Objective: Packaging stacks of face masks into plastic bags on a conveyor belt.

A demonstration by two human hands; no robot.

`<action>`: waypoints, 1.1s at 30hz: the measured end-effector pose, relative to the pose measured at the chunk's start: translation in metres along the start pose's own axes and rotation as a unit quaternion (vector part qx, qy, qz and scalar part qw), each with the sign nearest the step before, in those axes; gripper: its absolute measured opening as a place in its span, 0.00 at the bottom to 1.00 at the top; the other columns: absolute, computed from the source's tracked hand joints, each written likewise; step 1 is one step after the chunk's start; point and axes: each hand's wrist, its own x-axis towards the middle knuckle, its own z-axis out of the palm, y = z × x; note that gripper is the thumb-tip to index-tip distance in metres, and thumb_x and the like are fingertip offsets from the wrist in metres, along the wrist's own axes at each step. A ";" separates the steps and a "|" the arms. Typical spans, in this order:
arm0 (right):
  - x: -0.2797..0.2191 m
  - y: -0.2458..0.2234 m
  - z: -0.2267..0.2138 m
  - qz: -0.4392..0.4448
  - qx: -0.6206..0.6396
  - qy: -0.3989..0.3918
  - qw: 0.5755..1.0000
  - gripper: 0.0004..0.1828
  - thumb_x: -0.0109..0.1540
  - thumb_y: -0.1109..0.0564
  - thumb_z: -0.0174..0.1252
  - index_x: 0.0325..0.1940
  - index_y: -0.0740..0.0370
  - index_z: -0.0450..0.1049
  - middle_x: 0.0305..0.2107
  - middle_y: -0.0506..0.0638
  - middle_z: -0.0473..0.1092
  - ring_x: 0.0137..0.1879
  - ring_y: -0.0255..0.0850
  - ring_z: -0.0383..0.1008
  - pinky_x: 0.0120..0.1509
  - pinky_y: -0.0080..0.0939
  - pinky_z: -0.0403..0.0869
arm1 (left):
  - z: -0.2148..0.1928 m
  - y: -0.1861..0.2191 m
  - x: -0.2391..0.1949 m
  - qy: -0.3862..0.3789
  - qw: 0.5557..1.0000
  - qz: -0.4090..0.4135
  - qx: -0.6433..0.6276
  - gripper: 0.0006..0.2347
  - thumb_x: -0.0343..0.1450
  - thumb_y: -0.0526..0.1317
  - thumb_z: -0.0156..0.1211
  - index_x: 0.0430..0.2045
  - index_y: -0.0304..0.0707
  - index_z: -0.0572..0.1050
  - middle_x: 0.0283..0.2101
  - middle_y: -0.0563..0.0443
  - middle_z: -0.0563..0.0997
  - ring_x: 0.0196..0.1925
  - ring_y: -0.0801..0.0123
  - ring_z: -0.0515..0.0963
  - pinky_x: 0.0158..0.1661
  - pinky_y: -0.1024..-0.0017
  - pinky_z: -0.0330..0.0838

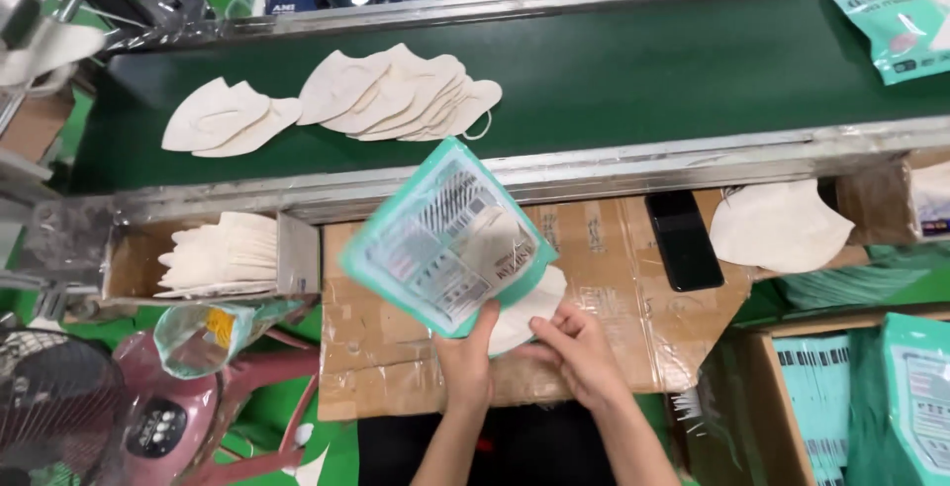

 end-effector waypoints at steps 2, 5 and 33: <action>0.002 0.012 -0.002 0.039 0.105 -0.042 0.993 0.18 0.64 0.65 0.55 0.59 0.72 0.71 0.44 0.56 0.77 0.48 0.42 0.80 0.51 0.47 0.82 | -0.007 -0.006 -0.007 0.030 0.999 -0.001 0.036 0.20 0.65 0.29 0.66 0.52 0.25 0.73 0.50 0.44 0.81 0.51 0.63 0.80 0.51 0.65 0.76; 0.013 0.027 -0.005 0.027 0.168 -0.016 0.985 0.16 0.65 0.66 0.55 0.56 0.76 0.70 0.44 0.59 0.77 0.47 0.44 0.80 0.50 0.47 0.81 | -0.016 -0.030 -0.018 -0.072 0.997 -0.035 0.025 0.19 0.67 0.34 0.66 0.52 0.25 0.73 0.49 0.43 0.81 0.48 0.60 0.81 0.50 0.61 0.75; -0.016 -0.033 -0.053 -0.241 -0.043 0.164 0.955 0.08 0.69 0.63 0.58 0.50 0.70 0.75 0.36 0.48 0.75 0.39 0.30 0.72 0.44 0.30 0.71 | 0.029 0.070 -0.026 -0.165 0.864 0.293 0.374 0.02 0.68 0.27 0.63 0.28 0.26 0.76 0.29 0.43 0.79 0.31 0.59 0.81 0.35 0.69 0.74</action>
